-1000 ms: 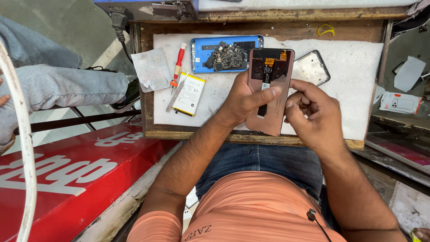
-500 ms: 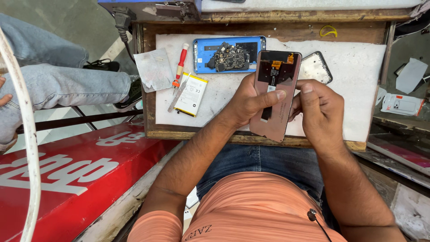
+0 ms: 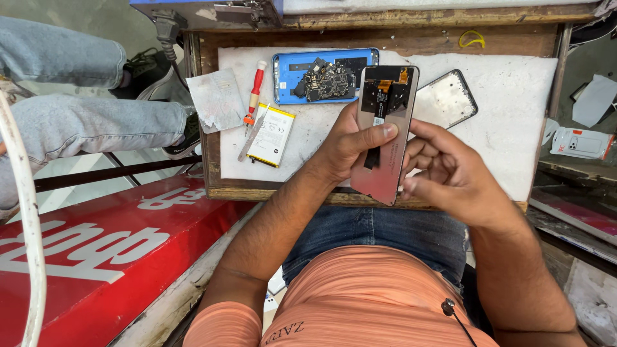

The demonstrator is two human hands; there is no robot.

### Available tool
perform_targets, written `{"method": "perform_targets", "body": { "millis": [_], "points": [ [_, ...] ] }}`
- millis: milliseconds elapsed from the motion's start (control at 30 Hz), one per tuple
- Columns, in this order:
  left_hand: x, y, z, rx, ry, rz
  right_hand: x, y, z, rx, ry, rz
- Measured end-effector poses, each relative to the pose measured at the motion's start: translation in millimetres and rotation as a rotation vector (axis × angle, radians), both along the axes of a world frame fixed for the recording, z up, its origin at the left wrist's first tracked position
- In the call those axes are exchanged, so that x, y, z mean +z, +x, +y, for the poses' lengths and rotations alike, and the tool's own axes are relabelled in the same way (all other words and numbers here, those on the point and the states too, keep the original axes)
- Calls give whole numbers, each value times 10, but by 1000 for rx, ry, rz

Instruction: The person handles a disassembled smartphone screen, peels a protective film from its back, and places it on the workbench. Then the person picks up a different smartphone, wipes its edges and back with a small cloth, and sets it down. The workbench holds a battery, screwdriver, and other phone parts.

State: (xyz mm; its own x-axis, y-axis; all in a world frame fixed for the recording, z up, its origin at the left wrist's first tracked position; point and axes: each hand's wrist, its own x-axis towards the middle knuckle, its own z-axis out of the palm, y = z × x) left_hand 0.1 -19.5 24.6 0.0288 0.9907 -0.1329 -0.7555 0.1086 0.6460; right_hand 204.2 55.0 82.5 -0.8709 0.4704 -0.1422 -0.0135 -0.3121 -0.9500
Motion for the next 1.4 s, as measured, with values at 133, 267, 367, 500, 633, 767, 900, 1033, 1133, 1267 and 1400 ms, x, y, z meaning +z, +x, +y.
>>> {"method": "perform_targets", "body": {
  "millis": [133,267,367,500,633,767,900,1033,1133,1267,1400],
  "points": [
    [5,17,12,-6,14,34,-129,16,-6,-134,9,-88],
    [1,-8,12,12,9,40,-132,-13,-75,-117,100,-128],
    [-21,-11,7,40,17,44,-21,33,-82,-31,68,-134],
    [-48,22,12,41,18,99,57,31,-61,-49,265,-77],
    [-30,59,12,42,46,165,82,-36,-106,-334,254,-216],
    [-17,59,0,41,56,235,91,-131,-103,-381,384,-284],
    [-46,57,8,51,56,276,93,-131,-114,-364,441,-293],
    [-49,36,9,83,64,297,72,-103,-189,-305,490,-283],
    [-24,25,7,130,35,295,78,-58,-232,-211,505,-284],
    [3,16,28,143,39,232,100,21,-194,-100,428,-258],
    [11,23,40,146,16,244,67,-16,-103,-159,338,-214]
  ]
}}
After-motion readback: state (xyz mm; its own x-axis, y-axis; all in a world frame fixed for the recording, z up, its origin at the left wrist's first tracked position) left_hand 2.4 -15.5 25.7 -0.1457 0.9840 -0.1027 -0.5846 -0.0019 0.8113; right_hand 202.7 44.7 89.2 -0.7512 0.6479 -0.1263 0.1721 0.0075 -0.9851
